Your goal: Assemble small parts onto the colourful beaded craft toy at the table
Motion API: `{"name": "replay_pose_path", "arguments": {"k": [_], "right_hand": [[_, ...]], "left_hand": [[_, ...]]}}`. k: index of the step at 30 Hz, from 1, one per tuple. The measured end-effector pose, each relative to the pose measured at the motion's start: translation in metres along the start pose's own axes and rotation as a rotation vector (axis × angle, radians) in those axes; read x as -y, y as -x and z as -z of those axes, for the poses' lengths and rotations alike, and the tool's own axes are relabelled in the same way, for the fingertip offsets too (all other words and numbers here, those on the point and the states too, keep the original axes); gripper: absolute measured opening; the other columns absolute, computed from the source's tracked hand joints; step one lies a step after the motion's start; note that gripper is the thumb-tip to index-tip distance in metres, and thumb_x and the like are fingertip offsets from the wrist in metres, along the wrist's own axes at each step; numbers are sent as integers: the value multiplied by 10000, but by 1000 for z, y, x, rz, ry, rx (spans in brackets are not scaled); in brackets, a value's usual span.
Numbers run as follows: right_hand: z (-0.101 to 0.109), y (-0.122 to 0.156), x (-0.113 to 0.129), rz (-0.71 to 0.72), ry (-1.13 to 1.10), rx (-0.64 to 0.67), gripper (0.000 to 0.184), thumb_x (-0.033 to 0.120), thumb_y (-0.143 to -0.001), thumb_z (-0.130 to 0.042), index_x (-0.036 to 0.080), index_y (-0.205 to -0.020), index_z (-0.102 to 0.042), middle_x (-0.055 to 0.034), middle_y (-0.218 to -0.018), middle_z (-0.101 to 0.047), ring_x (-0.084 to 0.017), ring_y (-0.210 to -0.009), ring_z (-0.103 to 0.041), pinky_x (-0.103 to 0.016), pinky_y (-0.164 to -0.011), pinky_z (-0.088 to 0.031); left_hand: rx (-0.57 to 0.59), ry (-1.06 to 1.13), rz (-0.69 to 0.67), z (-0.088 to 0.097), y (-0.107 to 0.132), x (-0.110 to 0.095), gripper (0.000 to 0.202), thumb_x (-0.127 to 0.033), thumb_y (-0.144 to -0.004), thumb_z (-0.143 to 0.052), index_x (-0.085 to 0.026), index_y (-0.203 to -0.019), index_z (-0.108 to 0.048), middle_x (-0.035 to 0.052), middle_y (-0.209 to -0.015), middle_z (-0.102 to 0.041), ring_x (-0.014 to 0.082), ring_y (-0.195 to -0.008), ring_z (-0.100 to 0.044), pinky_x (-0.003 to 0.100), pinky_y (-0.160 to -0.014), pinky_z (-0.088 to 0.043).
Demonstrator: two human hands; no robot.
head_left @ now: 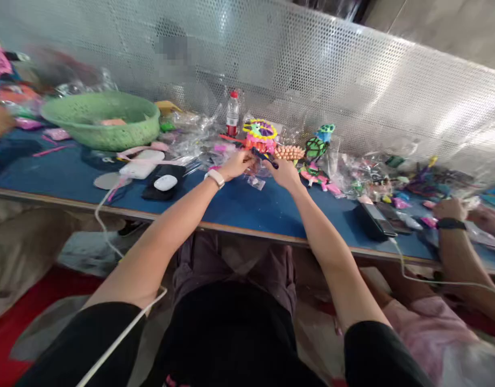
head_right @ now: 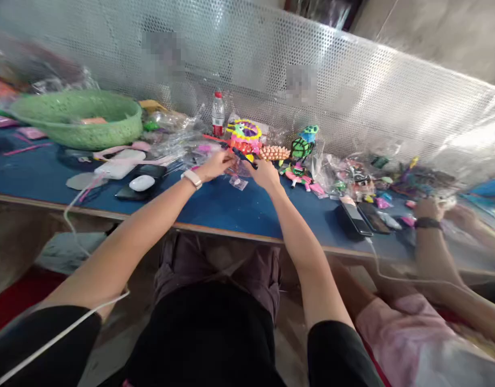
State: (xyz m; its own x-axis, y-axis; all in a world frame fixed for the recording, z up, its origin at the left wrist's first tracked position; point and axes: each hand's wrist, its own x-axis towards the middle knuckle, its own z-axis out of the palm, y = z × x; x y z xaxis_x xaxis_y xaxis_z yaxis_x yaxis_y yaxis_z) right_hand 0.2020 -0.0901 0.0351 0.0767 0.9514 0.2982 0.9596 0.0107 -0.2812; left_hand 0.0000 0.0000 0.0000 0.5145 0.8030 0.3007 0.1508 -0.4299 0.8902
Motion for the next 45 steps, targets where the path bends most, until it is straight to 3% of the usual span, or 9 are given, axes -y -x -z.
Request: {"name": "replay_pose_path", "arguments": {"k": [5, 14, 19, 28, 38, 45], "right_hand": [[0, 1, 1, -13, 2, 2, 598, 676, -1202, -557, 177, -1207, -887, -193, -1206, -887, -312, -1063, -824, -332, -808, -518], [0, 0, -1, 1, 18, 8, 620, 671, -1211, -527, 169, -1286, -882, -230, -1259, -874, -342, -1134, -822, -386, -886, -565], [0, 1, 0, -6, 3, 2, 586, 647, -1212, -553, 175, -1298, -890, -218, -1254, -882, -341, -1144, -830, -376, -892, -569], [1, 0, -2, 2, -2, -5, 563, 635, -1205, -574, 183, -1298, -898, -209, -1248, -886, -347, -1144, -830, -376, -866, -567], [1, -1, -2, 31, -1, 9, 549, 624, -1211, -560, 194, -1243, -898, -204, -1221, -891, -331, -1117, -823, -380, -883, -564], [1, -1, -4, 26, -11, 1, 532, 623, -1209, -564, 213, -1246, -901, -181, -1216, -891, -324, -1113, -820, -369, -863, -556]], "left_hand": [[0, 3, 2, 2, -1, 2, 110, -56, -1045, -732, -153, -1056, -682, 81, -1010, -829, 209, -944, -833, 380, -897, -711], [-32, 5, 3, 2, -2, 3, 188, 17, -963, -692, -166, -1003, -675, 85, -1021, -821, 221, -1021, -828, 395, -1030, -667], [-35, 28, 38, 1, -1, 4, 158, -18, -998, -693, -167, -1044, -663, 94, -1033, -820, 222, -942, -834, 385, -918, -677], [-48, 43, -11, 0, -3, 9, 126, -65, -999, -757, -168, -1029, -689, 78, -979, -822, 203, -907, -821, 340, -869, -661], [6, -41, -41, 6, -7, 14, 189, -183, -968, -870, -187, -938, -683, 82, -924, -820, 253, -992, -836, 414, -983, -685], [-6, -49, -54, 6, -5, 12, 181, -224, -979, -873, -175, -971, -699, 95, -987, -841, 250, -1007, -835, 423, -1012, -690]]}}
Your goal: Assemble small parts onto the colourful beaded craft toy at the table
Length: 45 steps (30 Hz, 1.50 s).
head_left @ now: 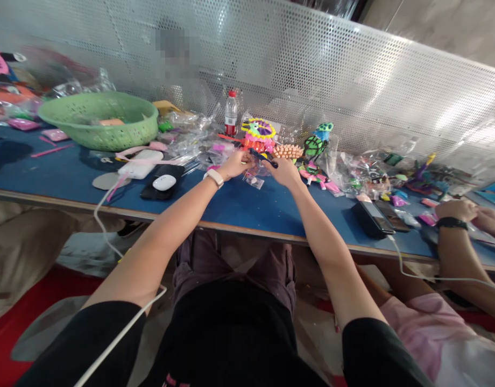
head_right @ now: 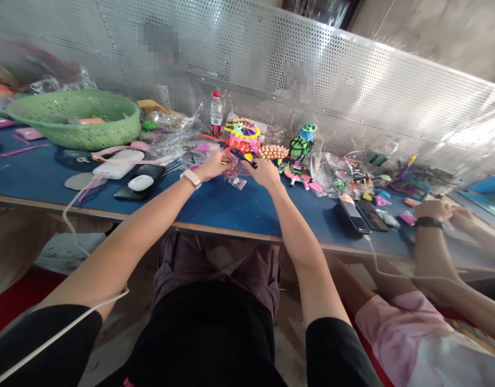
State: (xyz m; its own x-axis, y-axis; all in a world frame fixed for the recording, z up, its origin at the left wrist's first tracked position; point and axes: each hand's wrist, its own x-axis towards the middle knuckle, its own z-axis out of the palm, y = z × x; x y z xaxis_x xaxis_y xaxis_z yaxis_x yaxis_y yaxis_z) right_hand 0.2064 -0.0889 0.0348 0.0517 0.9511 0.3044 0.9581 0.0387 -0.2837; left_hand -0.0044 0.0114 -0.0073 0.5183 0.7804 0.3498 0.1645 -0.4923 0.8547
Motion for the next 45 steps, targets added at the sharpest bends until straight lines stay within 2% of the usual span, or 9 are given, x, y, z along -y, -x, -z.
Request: {"name": "replay_pose_path", "arguments": {"k": [4, 8, 12, 19, 25, 32, 36, 40, 45], "right_hand": [[1, 0, -1, 4, -1, 5, 505, 596, -1207, -586, 209, -1249, -907, -185, -1217, -894, -325, -1107, -823, -367, -841, -543], [3, -2, -4, -7, 18, 12, 572, 634, -1209, -559, 191, -1173, -919, -185, -1157, -898, -310, -1051, -822, -353, -817, -523], [4, -2, -6, -1, 21, 27, 632, 665, -1213, -525, 180, -1133, -923, -187, -1101, -896, -305, -1025, -816, -346, -787, -496], [3, 0, -4, 27, -14, 34, 557, 599, -1220, -555, 188, -1116, -916, -166, -1108, -899, -293, -1031, -806, -339, -785, -464], [2, -2, -4, 25, -26, 29, 502, 575, -1209, -591, 197, -1142, -914, -160, -1131, -899, -291, -1038, -809, -343, -794, -481], [1, -1, -4, 23, -26, 33, 521, 593, -1215, -569, 205, -1156, -912, -161, -1137, -898, -297, -1052, -815, -346, -802, -493], [1, -1, -4, 29, -21, 32, 561, 621, -1217, -546, 197, -1135, -904, -166, -1113, -890, -294, -1021, -803, -352, -801, -495], [1, -1, -4, 32, -14, 32, 518, 596, -1213, -581, 204, -1108, -903, -160, -1117, -892, -285, -1022, -800, -341, -792, -477], [1, 0, -3, 33, -6, 34, 518, 596, -1209, -590, 211, -1075, -908, -151, -1101, -896, -282, -987, -798, -337, -767, -467]], "left_hand": [[-40, -16, 5, 0, 1, -1, 193, -210, -965, -896, -175, -950, -707, 94, -949, -838, 233, -958, -825, 404, -956, -695], [-90, -12, -11, 0, 2, -1, 250, -252, -931, -946, -179, -940, -708, 70, -914, -824, 218, -935, -812, 362, -908, -684], [-90, 5, 17, 0, 4, -2, 163, -180, -951, -894, -166, -955, -731, 69, -926, -830, 206, -898, -806, 355, -901, -673], [-76, -24, 7, 0, 2, -3, 139, -128, -938, -887, -150, -949, -750, 91, -962, -850, 229, -938, -825, 371, -918, -671], [-80, 15, 9, -1, 3, 0, 138, -178, -949, -893, -151, -975, -759, 81, -934, -852, 202, -875, -814, 336, -849, -682], [-84, -24, -4, 0, 3, 1, 113, -112, -928, -873, -139, -964, -770, 110, -990, -867, 221, -951, -834, 350, -902, -684], [-83, -16, -2, 0, 4, -2, 103, -97, -945, -865, -139, -983, -779, 98, -1000, -868, 207, -920, -835, 364, -923, -691], [-92, -23, 6, 0, 4, -5, 103, -58, -942, -846, -135, -972, -785, 93, -993, -871, 202, -934, -838, 358, -942, -690], [-99, -31, 2, 0, 4, -4, 120, -106, -920, -887, -138, -970, -782, 96, -960, -869, 226, -960, -845, 352, -914, -701]]}}
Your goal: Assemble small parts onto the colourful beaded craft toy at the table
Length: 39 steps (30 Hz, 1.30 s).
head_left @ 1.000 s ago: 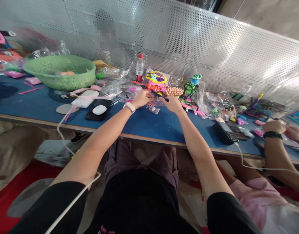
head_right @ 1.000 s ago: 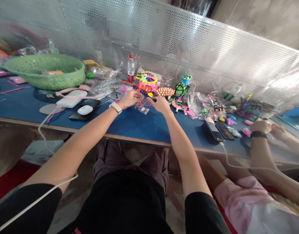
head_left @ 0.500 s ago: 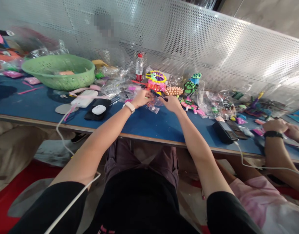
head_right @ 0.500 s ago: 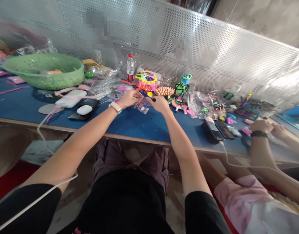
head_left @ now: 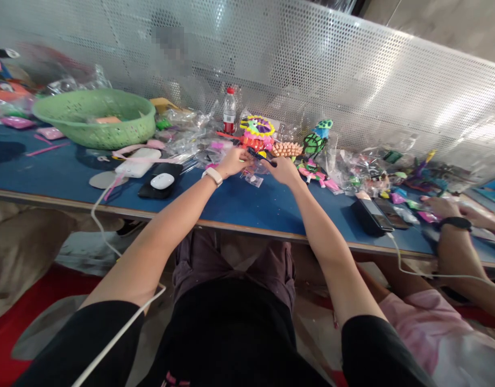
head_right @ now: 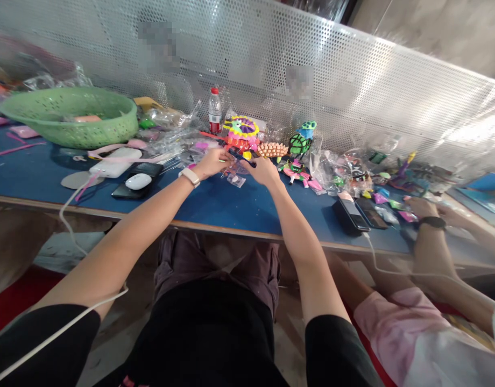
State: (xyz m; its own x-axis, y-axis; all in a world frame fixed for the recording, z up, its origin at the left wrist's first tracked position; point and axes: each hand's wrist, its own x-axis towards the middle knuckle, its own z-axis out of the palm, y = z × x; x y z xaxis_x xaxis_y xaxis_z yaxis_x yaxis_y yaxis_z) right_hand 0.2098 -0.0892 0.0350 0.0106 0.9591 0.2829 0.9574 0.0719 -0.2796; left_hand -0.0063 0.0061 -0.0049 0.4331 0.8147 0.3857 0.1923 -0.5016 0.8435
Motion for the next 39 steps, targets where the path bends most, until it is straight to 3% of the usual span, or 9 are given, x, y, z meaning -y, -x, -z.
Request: {"name": "replay_pose_path", "arguments": {"k": [7, 14, 18, 24, 28, 39], "right_hand": [[-1, 0, 4, -12, 9, -16, 513, 588, -1204, -596, 201, -1087, -912, -167, -1107, -896, -292, -994, -809, -353, -777, -509], [1, 2, 7, -29, -5, -10, 542, 583, -1225, -565, 194, -1092, -917, -187, -1155, -899, -314, -1087, -839, -364, -853, -558], [2, 2, 7, -23, 14, -11, 607, 600, -1242, -502, 197, -1059, -916, -178, -1122, -903, -312, -1074, -847, -360, -844, -563], [2, 1, 8, -33, 9, -18, 578, 595, -1231, -544, 196, -1050, -922, -189, -1140, -907, -316, -1080, -849, -364, -841, -554], [3, 1, 8, -37, 22, -16, 590, 600, -1229, -545, 189, -1022, -915, -180, -1123, -908, -309, -1066, -848, -351, -823, -540], [2, -1, 7, -32, 65, -53, 576, 624, -1209, -578, 190, -1055, -923, -200, -1138, -899, -326, -1084, -843, -382, -861, -569]], "left_hand": [[-1, -6, 15, 1, 0, -2, 167, -89, -916, -915, -138, -946, -758, 93, -948, -859, 244, -996, -854, 398, -986, -705], [8, 7, 32, 1, 0, 0, 169, -111, -910, -914, -147, -947, -753, 79, -924, -854, 244, -956, -853, 391, -930, -722], [14, 37, 18, -1, 0, 2, 132, -60, -937, -842, -146, -930, -742, 77, -913, -843, 210, -919, -845, 380, -937, -714], [12, 31, -6, 0, -1, 4, 133, -126, -939, -885, -145, -963, -755, 74, -884, -837, 223, -931, -844, 388, -941, -723], [11, 4, -10, 1, -2, 4, 136, -82, -932, -879, -140, -955, -758, 80, -915, -855, 218, -927, -847, 377, -934, -724], [8, 32, 73, 1, -2, 2, 127, -36, -967, -840, -142, -987, -771, 91, -945, -865, 213, -803, -846, 355, -781, -708]]}}
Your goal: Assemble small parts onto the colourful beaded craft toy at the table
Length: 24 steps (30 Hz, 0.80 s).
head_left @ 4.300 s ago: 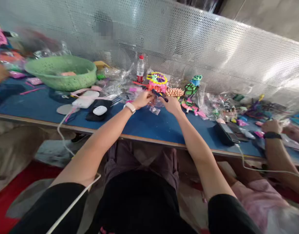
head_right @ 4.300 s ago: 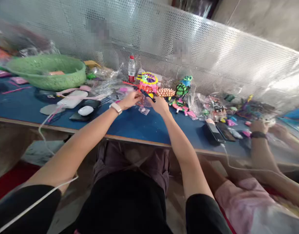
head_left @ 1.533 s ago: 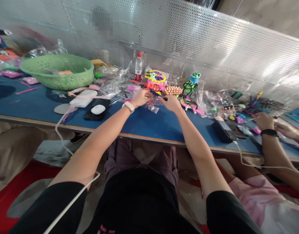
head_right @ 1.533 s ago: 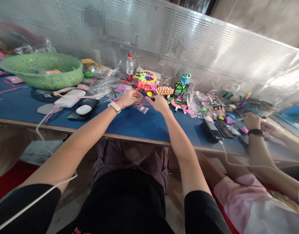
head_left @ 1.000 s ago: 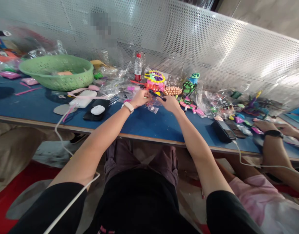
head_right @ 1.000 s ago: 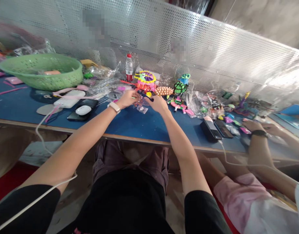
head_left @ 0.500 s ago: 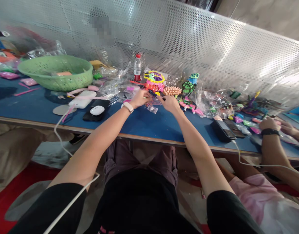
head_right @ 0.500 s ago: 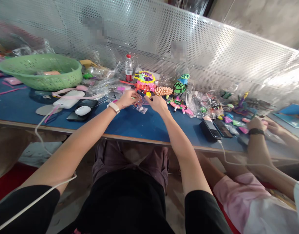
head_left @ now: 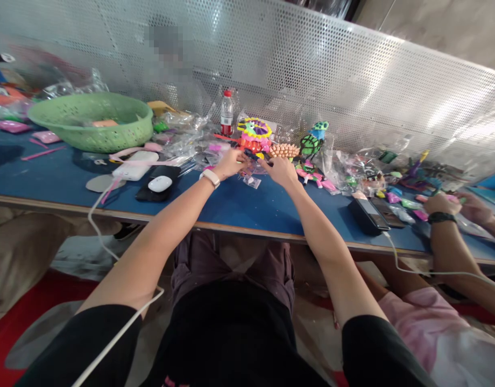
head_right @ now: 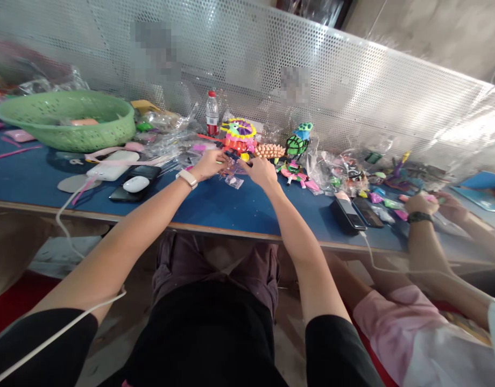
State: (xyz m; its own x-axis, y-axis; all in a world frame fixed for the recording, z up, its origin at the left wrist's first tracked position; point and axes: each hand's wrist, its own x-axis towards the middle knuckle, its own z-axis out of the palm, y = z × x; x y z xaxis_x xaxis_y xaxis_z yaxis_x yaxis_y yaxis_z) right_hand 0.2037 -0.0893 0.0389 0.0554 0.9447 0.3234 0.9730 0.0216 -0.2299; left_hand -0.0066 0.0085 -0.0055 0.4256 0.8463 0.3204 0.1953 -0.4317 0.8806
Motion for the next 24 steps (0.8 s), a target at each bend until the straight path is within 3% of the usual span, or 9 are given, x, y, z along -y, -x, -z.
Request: {"name": "replay_pose_path", "arguments": {"k": [6, 11, 16, 24], "right_hand": [[3, 0, 0, -16, 10, -26, 647, 723, -1179, -574, 200, -1072, -940, -195, -1117, -902, -330, -1053, -848, -400, -878, -587], [6, 1, 1, 0, 5, -39, 663, 775, -1138, -615, 207, -1066, -948, -192, -1093, -905, -329, -1032, -847, -408, -876, -602], [7, 2, 3, -5, 34, -36, 614, 708, -1164, -613, 197, -1125, -952, -213, -1150, -904, -354, -1088, -850, -429, -893, -606], [2, 5, 2, 8, 64, -56, 557, 645, -1194, -566, 205, -1258, -902, -184, -1219, -899, -373, -1193, -838, -436, -964, -602]], "left_hand": [[9, 44, 0, 0, 0, 1, 129, -111, -971, -891, -139, -1006, -771, 99, -947, -869, 219, -797, -855, 351, -781, -718], [35, 131, 37, -1, 2, -2, 115, -85, -988, -849, -130, -1030, -753, 91, -928, -856, 197, -723, -839, 326, -722, -708], [47, 199, 26, -2, 2, 1, 126, -113, -976, -858, -138, -1040, -752, 81, -915, -856, 192, -736, -840, 310, -719, -705], [32, 130, -30, 0, -2, 4, 195, -148, -931, -911, -137, -1058, -763, 118, -998, -866, 260, -854, -869, 408, -783, -745]]}}
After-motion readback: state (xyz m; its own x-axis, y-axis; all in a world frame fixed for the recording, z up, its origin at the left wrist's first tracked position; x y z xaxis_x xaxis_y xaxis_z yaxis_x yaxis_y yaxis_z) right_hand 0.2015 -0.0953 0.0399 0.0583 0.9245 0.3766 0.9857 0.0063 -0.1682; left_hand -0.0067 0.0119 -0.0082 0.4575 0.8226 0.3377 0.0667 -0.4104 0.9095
